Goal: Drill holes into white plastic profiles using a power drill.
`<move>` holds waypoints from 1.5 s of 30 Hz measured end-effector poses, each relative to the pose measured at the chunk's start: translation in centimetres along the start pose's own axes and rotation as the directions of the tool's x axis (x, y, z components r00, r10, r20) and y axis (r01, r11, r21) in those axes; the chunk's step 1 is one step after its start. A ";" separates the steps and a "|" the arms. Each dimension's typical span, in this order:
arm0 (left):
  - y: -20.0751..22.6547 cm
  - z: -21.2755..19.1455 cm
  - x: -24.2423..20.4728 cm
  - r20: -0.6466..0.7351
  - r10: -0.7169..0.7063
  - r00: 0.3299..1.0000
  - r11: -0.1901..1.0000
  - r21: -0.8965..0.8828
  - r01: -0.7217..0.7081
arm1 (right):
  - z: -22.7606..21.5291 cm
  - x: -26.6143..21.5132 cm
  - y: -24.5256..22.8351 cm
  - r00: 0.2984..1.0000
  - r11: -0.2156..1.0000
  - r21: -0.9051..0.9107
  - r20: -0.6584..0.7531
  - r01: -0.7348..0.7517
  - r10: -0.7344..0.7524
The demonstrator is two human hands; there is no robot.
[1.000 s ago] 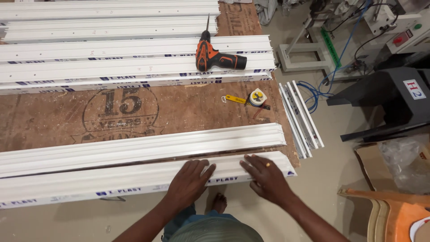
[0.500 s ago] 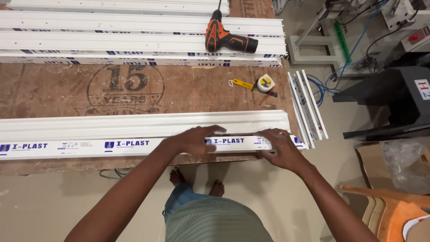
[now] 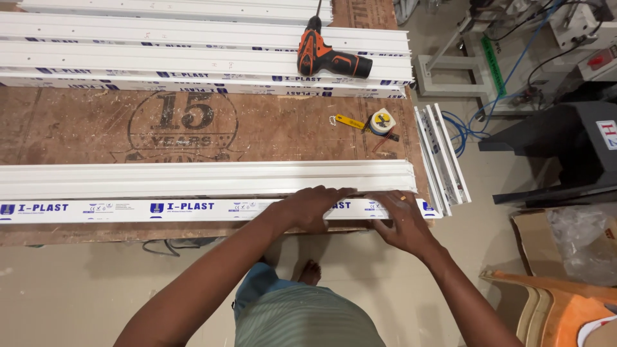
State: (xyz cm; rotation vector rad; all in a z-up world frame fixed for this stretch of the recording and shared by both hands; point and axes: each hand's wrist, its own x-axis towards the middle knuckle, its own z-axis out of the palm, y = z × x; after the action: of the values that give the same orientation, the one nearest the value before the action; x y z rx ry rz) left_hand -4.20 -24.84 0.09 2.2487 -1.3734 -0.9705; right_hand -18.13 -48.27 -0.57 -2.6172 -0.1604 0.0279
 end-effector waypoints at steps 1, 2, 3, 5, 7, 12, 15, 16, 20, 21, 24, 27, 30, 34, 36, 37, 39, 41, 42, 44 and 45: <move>-0.1 -0.1 -0.1 -0.008 0.014 1.000 0.999 -0.037 -0.015 | 0.4 -0.2 0.2 0.999 1.000 -0.019 -0.032 0.016 -0.016; -0.1 -0.2 -0.2 -0.016 0.028 0.999 0.997 -0.075 -0.029 | 0.7 -0.5 0.4 0.997 0.999 -0.039 -0.063 0.031 -0.033; -0.5 0.1 -0.2 -0.009 0.028 1.000 0.997 -0.074 -0.029 | 1.1 -0.9 0.4 0.998 0.999 -0.034 -0.063 0.026 -0.028; -1.4 0.3 -0.1 -0.017 0.058 0.998 0.968 -0.243 -0.060 | 1.8 -1.5 0.4 0.973 0.993 -0.065 -0.202 0.102 -0.113; -1.8 1.3 -0.5 -0.059 0.102 0.993 0.961 -0.251 -0.113 | 2.2 -2.3 -0.4 0.964 0.993 -0.067 -0.243 0.096 -0.110; 2.1 1.8 -3.6 -0.123 0.117 0.986 0.986 -0.105 -0.130 | 3.7 -4.7 -1.9 0.952 0.994 -0.092 -0.295 0.053 -0.078; 2.5 3.8 -4.0 -0.084 0.084 0.993 0.996 0.050 -0.080 | 5.1 -6.0 -1.5 0.955 0.993 -0.110 -0.289 0.029 -0.060; 2.4 4.5 -4.1 -0.102 0.143 0.984 0.987 0.081 -0.135 | 5.6 -6.3 -1.4 0.955 0.994 -0.108 -0.292 0.020 -0.051; 1.5 6.4 -4.1 -0.199 0.273 0.941 0.959 0.134 -0.250 | 6.7 -6.4 -1.4 0.943 0.994 -0.112 -0.330 0.004 -0.041; 1.3 6.6 -4.0 -0.205 0.269 0.941 0.961 0.128 -0.247 | 6.8 -6.2 -1.3 0.945 0.993 -0.115 -0.323 0.009 -0.046; 0.7 7.0 -3.7 -0.234 0.255 0.938 0.961 0.173 -0.218 | 6.9 -5.4 -1.6 0.943 0.993 -0.117 -0.330 0.000 -0.039; -0.1 7.1 -3.8 -0.231 0.243 0.942 0.958 0.207 -0.196 | 6.6 -4.4 -2.2 0.953 0.995 -0.105 -0.302 -0.002 -0.030; -0.9 7.0 -4.1 -0.261 0.256 0.931 0.954 0.223 -0.200 | 6.6 -3.7 -2.1 0.963 0.996 -0.087 -0.266 0.020 -0.042; -1.7 6.4 -3.8 -0.275 0.265 0.924 0.948 0.252 -0.197 | 6.7 -2.8 -1.4 0.965 0.997 -0.079 -0.259 0.028 -0.048; -1.9 5.9 -3.7 -0.267 0.255 0.929 0.948 0.259 -0.185 | 6.7 -2.3 -1.3 0.963 0.997 -0.069 -0.265 0.035 -0.052; -1.8 5.7 -3.5 -0.257 0.259 0.931 0.946 0.261 -0.191 | 6.6 -2.1 -1.2 0.962 0.997 -0.071 -0.270 0.024 -0.042; -1.8 5.6 -3.3 -0.250 0.258 0.933 0.947 0.259 -0.193 | 6.4 -2.0 -1.1 0.962 0.997 -0.072 -0.272 0.016 -0.035; -1.8 5.9 -2.9 -0.250 0.286 0.925 0.933 0.292 -0.210 | 6.2 -2.1 -1.0 0.961 0.997 -0.074 -0.276 -0.010 -0.011; -1.9 6.1 -2.8 -0.249 0.287 0.925 0.933 0.290 -0.211 | 6.1 -2.1 -1.0 0.961 0.997 -0.075 -0.275 -0.012 -0.009; -2.0 6.4 -2.3 -0.256 0.314 0.915 0.928 0.285 -0.239 | 5.8 -2.3 -1.0 0.960 0.997 -0.070 -0.280 -0.030 0.010; -1.7 6.0 -2.3 -0.252 0.320 0.913 0.926 0.284 -0.247 | 5.5 -2.3 -1.1 0.959 0.997 -0.073 -0.282 -0.038 0.016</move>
State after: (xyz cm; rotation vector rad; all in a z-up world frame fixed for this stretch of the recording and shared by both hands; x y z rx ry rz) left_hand -8.01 -21.64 -4.30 2.1619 -1.6938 -0.3636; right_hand -20.86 -44.87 -4.81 -2.6654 -0.0255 -0.3466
